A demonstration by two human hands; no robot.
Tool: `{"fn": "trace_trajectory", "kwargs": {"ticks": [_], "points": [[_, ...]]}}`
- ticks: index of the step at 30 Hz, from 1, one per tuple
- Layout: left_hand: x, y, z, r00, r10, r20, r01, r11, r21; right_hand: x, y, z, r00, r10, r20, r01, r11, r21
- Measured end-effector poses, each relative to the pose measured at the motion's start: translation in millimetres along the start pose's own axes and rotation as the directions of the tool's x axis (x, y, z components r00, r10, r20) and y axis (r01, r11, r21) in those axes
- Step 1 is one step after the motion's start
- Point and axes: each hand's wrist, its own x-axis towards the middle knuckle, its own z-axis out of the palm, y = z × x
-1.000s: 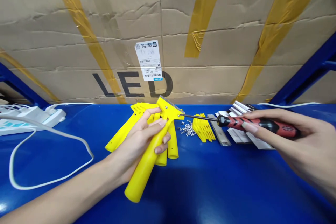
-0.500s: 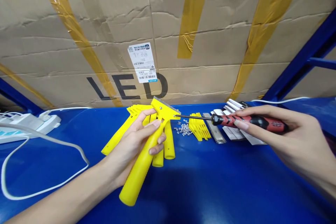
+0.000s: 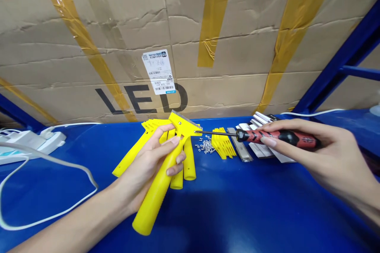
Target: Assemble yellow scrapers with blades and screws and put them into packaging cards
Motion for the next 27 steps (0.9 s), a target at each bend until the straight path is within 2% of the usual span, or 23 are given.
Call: {"fn": "trace_trajectory", "kwargs": {"ticks": [3, 6, 8, 10, 12, 14, 17, 19, 22, 24, 27], "points": [[-2.7, -4.2, 5.0, 0.999, 0.004, -0.045, -0.002, 0.998, 0.056, -2.7, -2.9, 0.5, 0.999, -0.028, -0.035, 0.027, 0.999, -0.037], [-5.8, -10.7, 12.0, 0.995, 0.035, -0.097, -0.022, 0.991, 0.132, -4.1, -3.0, -2.7, 0.998, 0.058, -0.027, -0.058, 0.998, -0.012], [-7.2, -14.2, 16.0, 0.987, 0.078, -0.141, -0.052, 0.982, 0.181, -2.4, -0.6, -6.5, 0.989, 0.118, 0.084, -0.126, 0.986, 0.107], [-8.0, -15.9, 18.9, 0.976, 0.115, -0.188, -0.073, 0.974, 0.216, 0.6, 2.3, -9.6, 0.964, 0.127, 0.234, -0.184, 0.952, 0.244], [-8.4, -16.4, 21.1, 0.967, 0.131, -0.216, -0.078, 0.968, 0.238, 2.9, 4.2, -10.3, 0.941, 0.122, 0.317, -0.224, 0.924, 0.31], [-8.8, -16.7, 23.3, 0.966, 0.123, -0.225, -0.065, 0.966, 0.251, 3.4, 4.8, -8.7, 0.952, 0.145, 0.27, -0.217, 0.94, 0.262], [-8.7, -18.7, 26.5, 0.967, 0.098, -0.235, -0.034, 0.965, 0.26, 2.0, 4.6, -6.8, 0.969, 0.197, 0.148, -0.212, 0.973, 0.092], [-7.0, -20.5, 27.5, 0.962, 0.114, -0.248, -0.044, 0.962, 0.271, 1.8, 4.8, -8.2, 0.955, 0.201, 0.22, -0.228, 0.968, 0.106], [-3.1, -22.0, 27.3, 0.957, 0.155, -0.247, -0.079, 0.953, 0.292, 3.0, 5.6, -11.7, 0.912, 0.11, 0.395, -0.231, 0.934, 0.274], [-1.8, -21.7, 27.3, 0.954, 0.171, -0.245, -0.092, 0.949, 0.302, 3.4, 6.6, -11.9, 0.935, 0.092, 0.342, -0.192, 0.943, 0.272], [-2.9, -19.8, 28.6, 0.947, 0.216, -0.239, -0.133, 0.938, 0.32, 2.4, 8.6, -9.5, 0.977, 0.132, 0.169, -0.155, 0.979, 0.131]]}}
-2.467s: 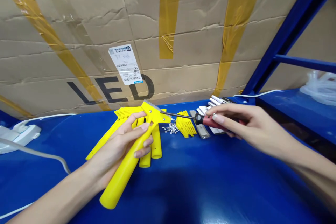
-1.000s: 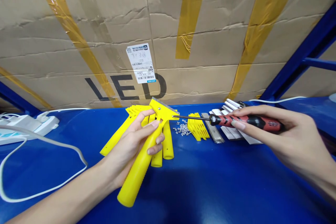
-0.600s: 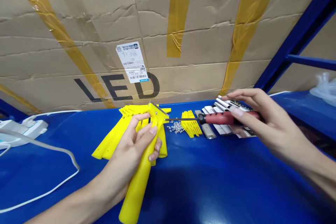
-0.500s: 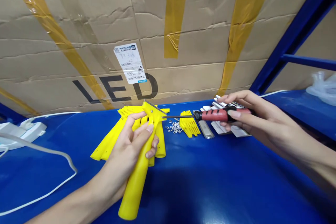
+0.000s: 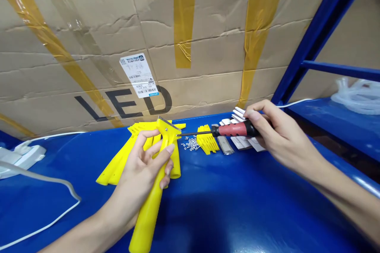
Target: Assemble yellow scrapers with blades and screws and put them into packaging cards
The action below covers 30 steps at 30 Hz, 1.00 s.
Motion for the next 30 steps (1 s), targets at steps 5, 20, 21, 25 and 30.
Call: {"fn": "trace_trajectory", "kwargs": {"ticks": [5, 20, 21, 25, 30], "points": [[-2.4, 1.1, -0.4, 0.999, 0.033, -0.012, -0.032, 0.999, 0.038, 0.2, 1.6, 0.3, 0.979, -0.005, 0.206, -0.048, 0.967, 0.25], [-4.6, -2.8, -0.5, 1.0, 0.025, 0.001, -0.025, 0.999, 0.048, -0.9, 1.3, 2.0, 0.998, 0.009, 0.056, -0.012, 0.999, 0.042], [-5.0, -2.7, -0.3, 1.0, 0.027, 0.0, -0.027, 0.999, 0.048, -1.1, 0.8, 1.8, 0.997, 0.025, 0.073, -0.028, 0.999, 0.045], [-5.4, -3.7, 0.0, 1.0, 0.028, 0.0, -0.028, 0.998, 0.048, -1.7, -1.5, 1.3, 0.981, -0.024, 0.194, -0.011, 0.984, 0.178], [-4.8, -5.3, -1.1, 1.0, 0.01, 0.004, -0.01, 0.998, 0.055, -3.1, -3.4, 3.0, 0.997, 0.009, 0.075, -0.013, 0.999, 0.043]]}}
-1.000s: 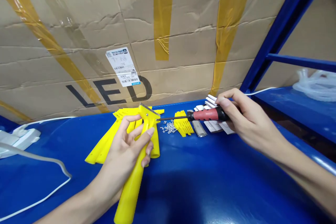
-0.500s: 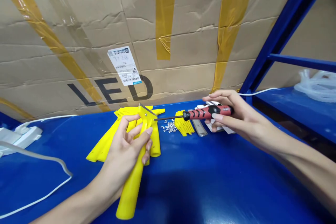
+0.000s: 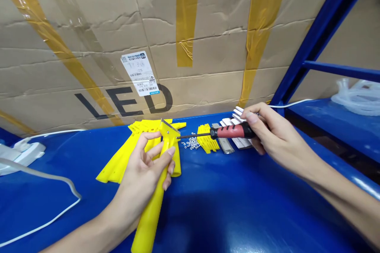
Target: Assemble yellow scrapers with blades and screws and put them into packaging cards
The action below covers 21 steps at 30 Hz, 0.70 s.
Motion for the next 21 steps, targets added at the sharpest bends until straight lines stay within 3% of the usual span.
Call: {"fn": "trace_trajectory", "kwargs": {"ticks": [2, 4, 8, 12, 17, 21], "points": [[1.0, 0.0, -0.9, 1.0, 0.013, -0.004, -0.013, 1.0, 0.002, -0.1, -0.3, 0.9, 0.995, 0.006, 0.1, -0.019, 0.992, 0.126], [1.6, 0.6, -1.3, 1.0, 0.018, 0.004, -0.018, 1.0, 0.002, 0.4, -0.1, 2.1, 0.993, -0.021, 0.12, -0.006, 0.976, 0.219], [0.0, 1.9, -0.1, 1.0, 0.009, 0.005, -0.009, 1.0, 0.006, 1.6, 1.6, 4.2, 0.998, 0.003, -0.057, 0.002, 0.996, 0.088], [-1.1, 1.6, 0.0, 1.0, 0.021, -0.005, -0.021, 1.0, 0.011, 1.3, 2.2, 3.7, 0.995, -0.004, 0.104, -0.014, 0.985, 0.172], [-0.6, 1.1, 0.0, 1.0, 0.008, -0.002, -0.008, 1.0, 0.002, 1.1, 2.9, 3.4, 1.0, 0.012, -0.012, -0.011, 0.997, 0.076], [0.5, 0.9, -0.2, 1.0, 0.014, -0.011, -0.014, 1.0, -0.005, 1.7, 0.7, 1.5, 0.99, 0.01, 0.138, -0.04, 0.976, 0.213]]}}
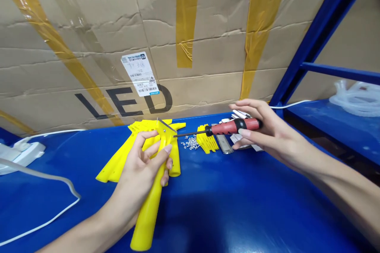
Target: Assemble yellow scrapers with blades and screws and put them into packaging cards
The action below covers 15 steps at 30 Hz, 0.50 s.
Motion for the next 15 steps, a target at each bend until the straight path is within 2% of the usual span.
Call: {"fn": "trace_trajectory", "kwargs": {"ticks": [1, 3, 5, 6, 8, 10, 12, 15], "points": [[0.2, 0.1, -0.2, 1.0, -0.001, 0.002, 0.001, 1.0, -0.002, 0.0, -0.4, 0.1, 1.0, -0.02, 0.001, 0.02, 1.0, 0.0], [0.1, 0.6, -0.7, 1.0, -0.007, 0.006, 0.007, 1.0, -0.001, -0.4, -0.2, 0.8, 0.994, -0.056, -0.089, 0.047, 0.993, -0.104], [-0.2, 1.2, -0.9, 1.0, -0.006, 0.004, 0.006, 1.0, 0.006, -1.0, 0.3, 1.6, 0.985, -0.056, -0.164, 0.024, 0.982, -0.19], [-0.2, 1.4, -1.0, 1.0, -0.004, 0.001, 0.004, 1.0, 0.008, -1.4, 0.4, 1.7, 0.988, -0.035, -0.153, 0.007, 0.984, -0.18], [0.1, 1.5, -1.1, 1.0, -0.009, -0.005, 0.009, 1.0, 0.011, -1.8, -0.3, 1.6, 0.999, 0.01, -0.05, -0.014, 0.998, -0.068], [0.2, 1.2, -1.1, 1.0, -0.022, -0.002, 0.022, 1.0, 0.01, -1.8, -1.0, 1.5, 1.0, 0.004, 0.025, -0.005, 0.999, 0.034], [-0.3, 0.5, -0.6, 1.0, -0.013, 0.004, 0.013, 1.0, 0.015, -1.1, -0.5, 1.8, 0.999, -0.031, -0.045, 0.03, 1.0, -0.003], [-1.4, -0.7, 0.3, 1.0, -0.01, 0.01, 0.01, 1.0, 0.021, 0.3, 2.3, 1.0, 0.981, -0.048, -0.188, 0.015, 0.985, -0.174]]}}
